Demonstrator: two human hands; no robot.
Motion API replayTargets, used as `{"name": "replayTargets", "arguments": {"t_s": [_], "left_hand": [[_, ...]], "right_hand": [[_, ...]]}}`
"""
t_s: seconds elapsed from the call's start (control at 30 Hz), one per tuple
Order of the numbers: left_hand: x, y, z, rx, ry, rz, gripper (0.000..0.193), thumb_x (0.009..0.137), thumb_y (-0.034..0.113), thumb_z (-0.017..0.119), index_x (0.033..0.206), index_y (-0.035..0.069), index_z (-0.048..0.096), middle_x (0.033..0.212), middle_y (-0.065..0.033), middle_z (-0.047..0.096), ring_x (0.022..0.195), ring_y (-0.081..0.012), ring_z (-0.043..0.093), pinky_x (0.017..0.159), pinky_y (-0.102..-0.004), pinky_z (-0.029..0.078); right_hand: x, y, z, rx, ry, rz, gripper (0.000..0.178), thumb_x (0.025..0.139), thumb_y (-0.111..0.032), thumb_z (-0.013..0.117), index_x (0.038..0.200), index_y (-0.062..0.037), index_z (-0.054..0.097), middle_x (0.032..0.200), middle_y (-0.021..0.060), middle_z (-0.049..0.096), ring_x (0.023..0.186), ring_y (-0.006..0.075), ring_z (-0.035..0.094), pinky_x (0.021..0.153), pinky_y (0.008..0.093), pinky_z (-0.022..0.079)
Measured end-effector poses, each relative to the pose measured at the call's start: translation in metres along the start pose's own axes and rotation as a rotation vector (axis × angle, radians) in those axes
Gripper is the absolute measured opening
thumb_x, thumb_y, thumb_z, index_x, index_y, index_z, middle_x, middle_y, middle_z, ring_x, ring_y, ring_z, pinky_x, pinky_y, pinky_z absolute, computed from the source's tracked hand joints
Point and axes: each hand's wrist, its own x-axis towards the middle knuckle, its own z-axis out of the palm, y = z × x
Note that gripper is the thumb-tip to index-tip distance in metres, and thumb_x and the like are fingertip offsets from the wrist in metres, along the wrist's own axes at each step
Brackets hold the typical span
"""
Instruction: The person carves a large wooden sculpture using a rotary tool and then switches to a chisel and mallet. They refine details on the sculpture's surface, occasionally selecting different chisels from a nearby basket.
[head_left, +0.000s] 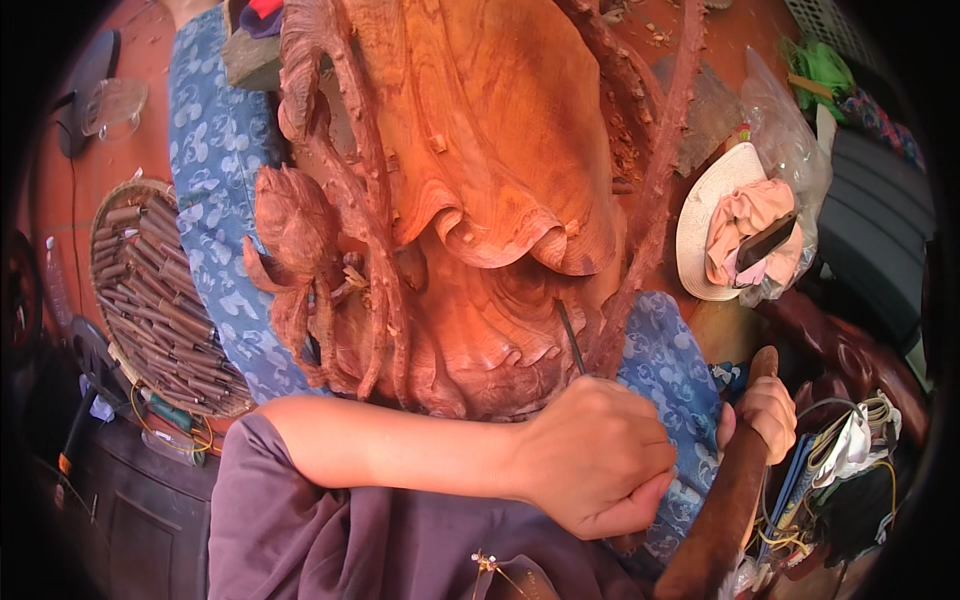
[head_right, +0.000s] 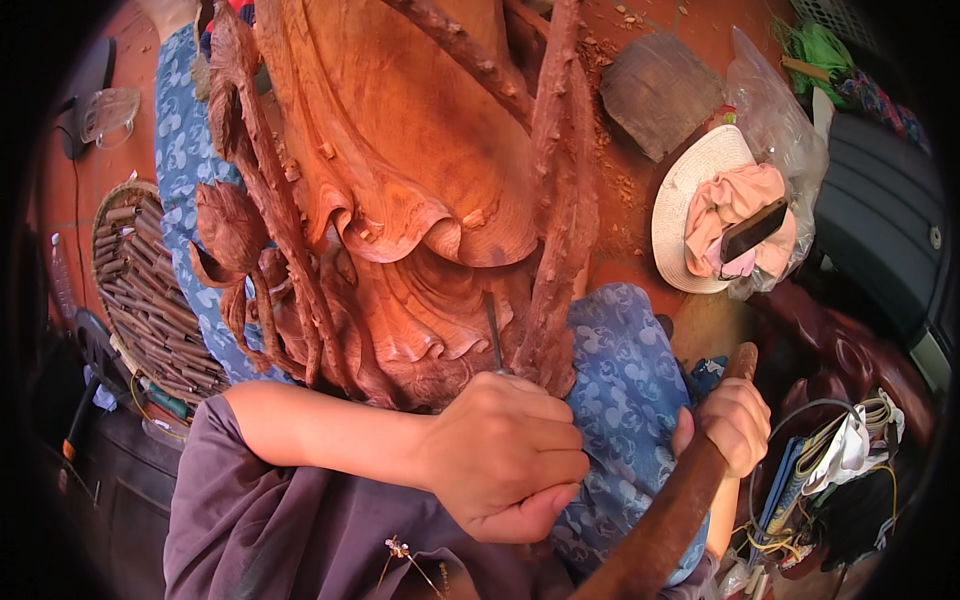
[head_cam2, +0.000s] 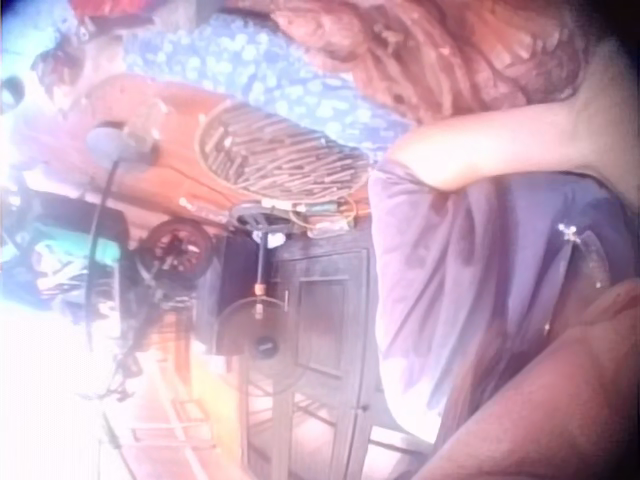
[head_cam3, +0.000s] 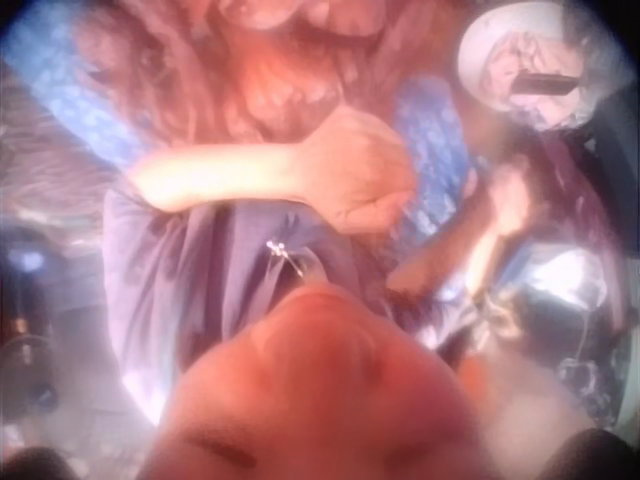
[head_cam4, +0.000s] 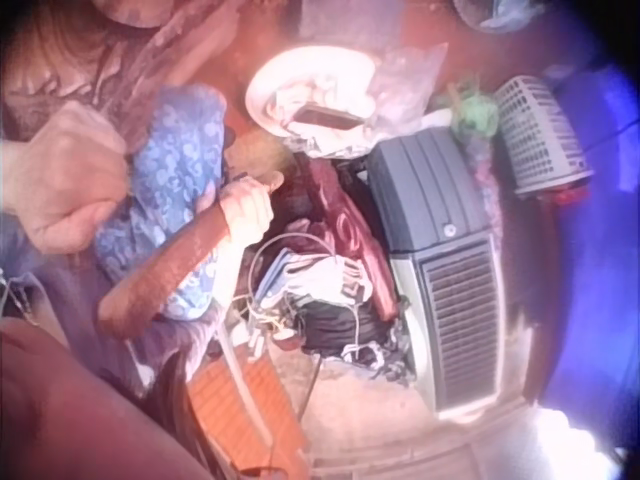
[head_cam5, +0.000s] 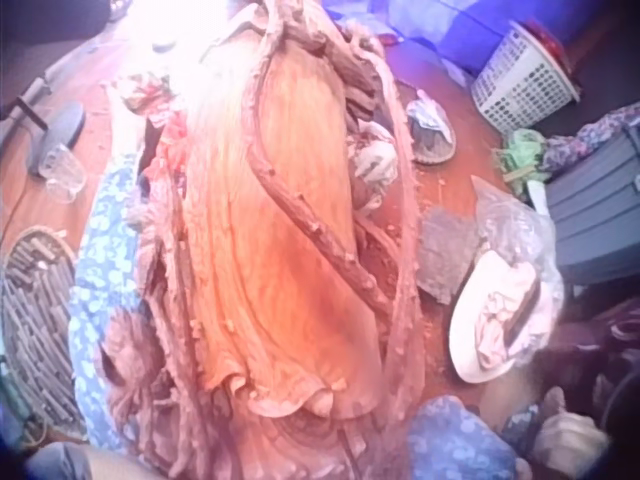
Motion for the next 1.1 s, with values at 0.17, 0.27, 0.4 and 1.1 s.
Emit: {"name": "replayTargets", "arguments": {"t_s": [0.17, 0.27, 0.4, 1.1], "left_hand": [[0.001, -0.008, 0.0, 0.0, 0.047, 0.01, 0.013, 0.072, 0.016, 0.058, 0.064, 0.007, 0.053, 0.06, -0.0047, 0.047, 0.052, -0.0248, 0.049, 0.045, -0.0368, 0.039], [0.004, -0.009, -0.007, -0.01, 0.023, -0.001, 0.013, 0.072, 0.015, 0.057, 0.063, 0.007, 0.053, 0.06, -0.0052, 0.047, 0.052, -0.0251, 0.049, 0.045, -0.0369, 0.039], [0.008, -0.013, -0.009, -0.048, 0.056, -0.053, 0.012, 0.071, 0.014, 0.056, 0.063, 0.007, 0.052, 0.059, -0.0061, 0.047, 0.052, -0.0265, 0.049, 0.046, -0.0369, 0.039], [0.0, 0.006, 0.001, -0.014, -0.135, 0.146, 0.026, 0.079, 0.024, 0.06, 0.062, 0.009, 0.048, 0.059, -0.0033, 0.043, 0.054, -0.0222, 0.048, 0.048, -0.0339, 0.037]], "right_hand": [[0.01, 0.0, 0.0, 0.013, -0.01, -0.009, 0.033, 0.068, 0.0, 0.076, 0.078, -0.0055, 0.045, 0.06, 0.0071, 0.051, 0.05, 0.023, 0.05, 0.05, 0.0346, 0.046], [0.011, -0.005, -0.001, -0.022, -0.021, -0.025, 0.033, 0.069, 0.0, 0.076, 0.077, -0.0055, 0.045, 0.06, 0.0073, 0.051, 0.051, 0.023, 0.05, 0.05, 0.035, 0.047], [0.016, -0.009, -0.003, 0.009, -0.025, -0.031, 0.032, 0.07, -0.001, 0.076, 0.076, -0.0055, 0.045, 0.06, 0.0079, 0.052, 0.051, 0.0233, 0.051, 0.051, 0.0357, 0.047], [-0.012, 0.015, 0.007, 0.053, 0.056, -0.068, 0.031, 0.069, 0.001, 0.077, 0.075, -0.006, 0.047, 0.061, 0.0068, 0.052, 0.051, 0.0233, 0.051, 0.049, 0.0342, 0.044]]}}
